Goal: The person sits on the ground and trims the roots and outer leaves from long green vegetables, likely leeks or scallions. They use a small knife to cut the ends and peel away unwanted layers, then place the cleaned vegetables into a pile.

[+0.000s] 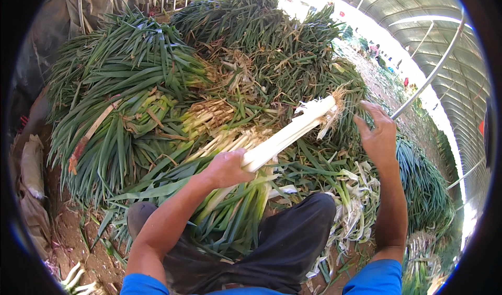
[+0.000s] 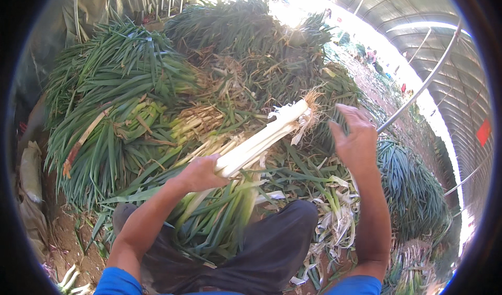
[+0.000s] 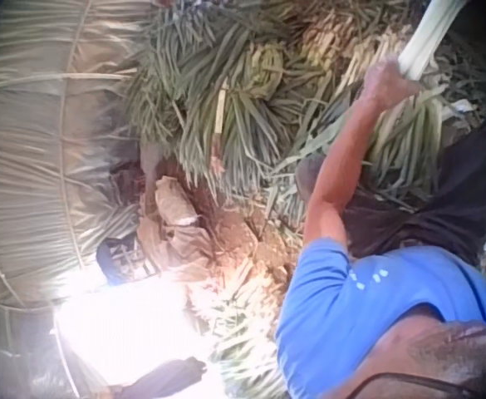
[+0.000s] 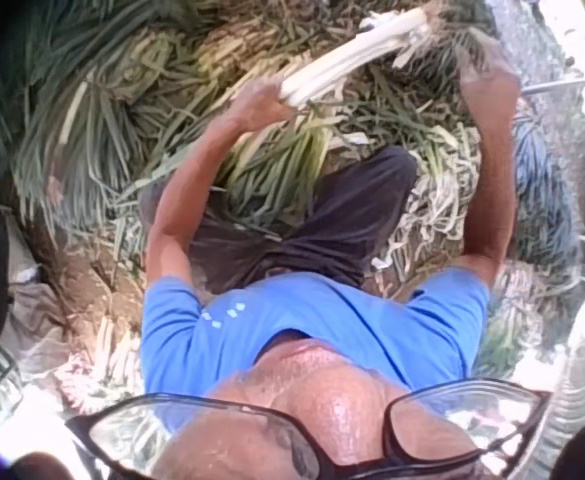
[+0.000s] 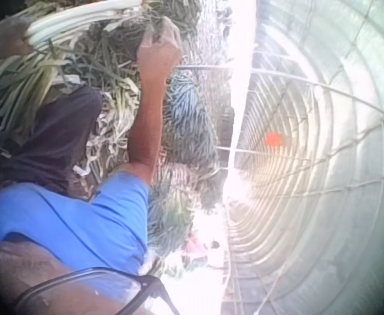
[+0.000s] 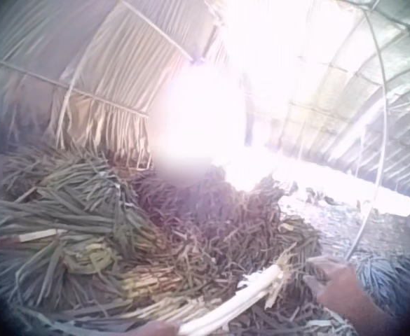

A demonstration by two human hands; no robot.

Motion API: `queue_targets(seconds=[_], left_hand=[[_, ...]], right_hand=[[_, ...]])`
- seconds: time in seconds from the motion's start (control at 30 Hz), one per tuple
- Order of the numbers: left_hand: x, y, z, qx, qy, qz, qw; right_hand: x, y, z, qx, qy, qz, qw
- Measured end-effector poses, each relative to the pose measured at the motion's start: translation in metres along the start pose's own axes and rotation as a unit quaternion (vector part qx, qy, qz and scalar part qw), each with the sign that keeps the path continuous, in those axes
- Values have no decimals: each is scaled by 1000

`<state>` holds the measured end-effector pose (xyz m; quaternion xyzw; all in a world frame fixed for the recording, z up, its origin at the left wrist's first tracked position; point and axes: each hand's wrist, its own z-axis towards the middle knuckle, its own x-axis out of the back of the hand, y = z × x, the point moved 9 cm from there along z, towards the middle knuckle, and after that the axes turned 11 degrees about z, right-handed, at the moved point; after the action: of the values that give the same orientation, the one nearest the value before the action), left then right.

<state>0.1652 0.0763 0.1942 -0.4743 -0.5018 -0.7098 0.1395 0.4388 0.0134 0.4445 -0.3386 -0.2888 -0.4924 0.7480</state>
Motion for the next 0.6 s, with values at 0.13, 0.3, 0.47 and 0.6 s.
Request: queue_targets(seconds=[0.13,0.3,0.47,0.6], left_hand=[[-4,14,-7,4,10,18,1000],[-21,35,-8,-33,34,41,998],[-23,33,-5,-51,24,46,997],[-20,37,-7,-66,30,46,996]], right_hand=[[-27,-80,50,123,-92,-38,987],[-99,-40,57,-60,-459,-288,838],[-123,-9,45,18,-396,-121,910],[-109,-3,52,-38,-336,-83,937]])
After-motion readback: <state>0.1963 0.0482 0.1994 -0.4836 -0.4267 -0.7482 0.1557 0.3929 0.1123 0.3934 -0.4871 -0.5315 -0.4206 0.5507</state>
